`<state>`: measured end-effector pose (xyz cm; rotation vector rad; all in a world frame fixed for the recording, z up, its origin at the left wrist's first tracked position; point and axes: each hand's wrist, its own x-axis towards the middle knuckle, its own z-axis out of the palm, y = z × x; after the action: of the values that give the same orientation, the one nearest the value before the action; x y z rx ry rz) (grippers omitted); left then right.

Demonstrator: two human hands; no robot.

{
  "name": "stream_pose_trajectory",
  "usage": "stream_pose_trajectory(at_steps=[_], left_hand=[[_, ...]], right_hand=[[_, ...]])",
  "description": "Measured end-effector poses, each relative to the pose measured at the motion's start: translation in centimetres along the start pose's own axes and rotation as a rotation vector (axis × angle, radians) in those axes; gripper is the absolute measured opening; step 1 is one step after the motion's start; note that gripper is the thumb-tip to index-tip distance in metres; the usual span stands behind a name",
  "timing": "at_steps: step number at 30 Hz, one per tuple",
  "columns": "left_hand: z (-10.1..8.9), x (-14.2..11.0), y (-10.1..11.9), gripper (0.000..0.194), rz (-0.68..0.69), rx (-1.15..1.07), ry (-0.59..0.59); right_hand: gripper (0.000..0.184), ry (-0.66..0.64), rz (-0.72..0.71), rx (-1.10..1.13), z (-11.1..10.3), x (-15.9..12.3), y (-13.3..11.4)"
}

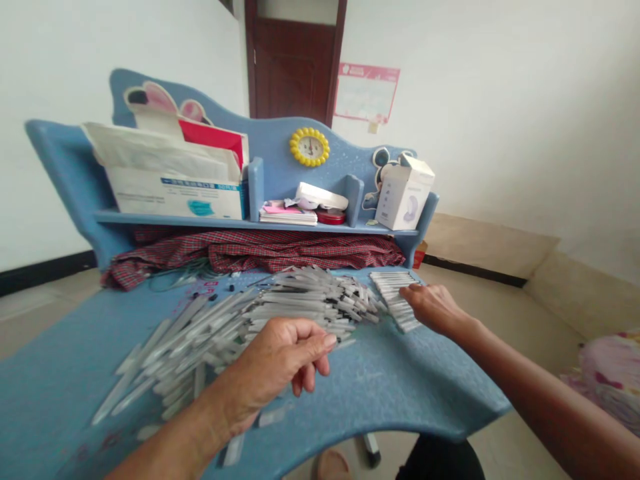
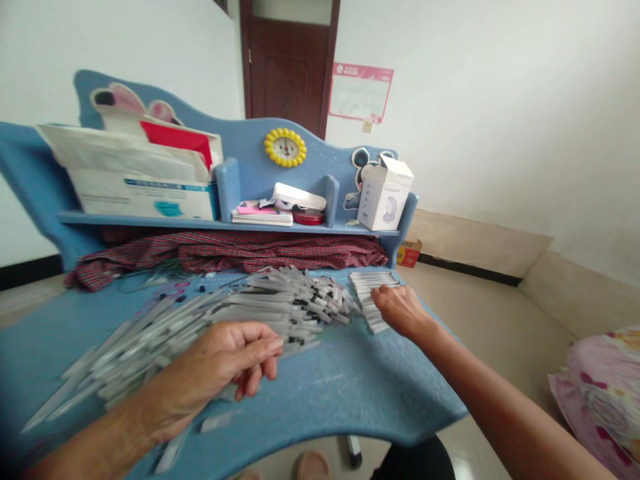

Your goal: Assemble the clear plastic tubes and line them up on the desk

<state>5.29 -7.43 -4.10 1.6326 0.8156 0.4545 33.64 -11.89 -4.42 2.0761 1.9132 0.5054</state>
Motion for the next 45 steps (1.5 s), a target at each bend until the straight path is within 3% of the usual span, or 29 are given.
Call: stream_pose_trajectory(at_steps=[4, 18, 23, 33, 41, 45], left_hand=[[0.2, 0.0, -0.1, 0.032, 0.01, 0.027, -0.009], [-0.3, 0.1, -0.2, 0.033, 0.01, 0.027, 0.025], [-0.8, 0.1, 0.1, 0.032, 0.055, 0.009, 0.099], [-1.2, 0.1, 0.0, 0.03, 0.103, -0.01, 0.178], [-1.6, -0.3, 0.4, 0.028, 0.145, -0.046, 0.251], [-1.6, -0.2, 0.5, 0.025, 0.174, -0.092, 0.35]], right_hand=[[0.034, -0.058, 0.013, -0.014, 1.2, 1.1, 0.7], [0.034, -0.098, 0.037, 0.023, 1.7, 1.9, 0.0], [0.026, -0.033, 0.032, 0.075, 0.8, 1.4, -1.1], [0.027, 0.101, -0.112, 0.274, -2.4, 1.8, -6.5], [0.028, 0.141, -0.088, 0.268, -2.8, 2.2, -7.5], [0.027, 0.168, -0.145, 0.412, -3.2, 2.2, -8.1]])
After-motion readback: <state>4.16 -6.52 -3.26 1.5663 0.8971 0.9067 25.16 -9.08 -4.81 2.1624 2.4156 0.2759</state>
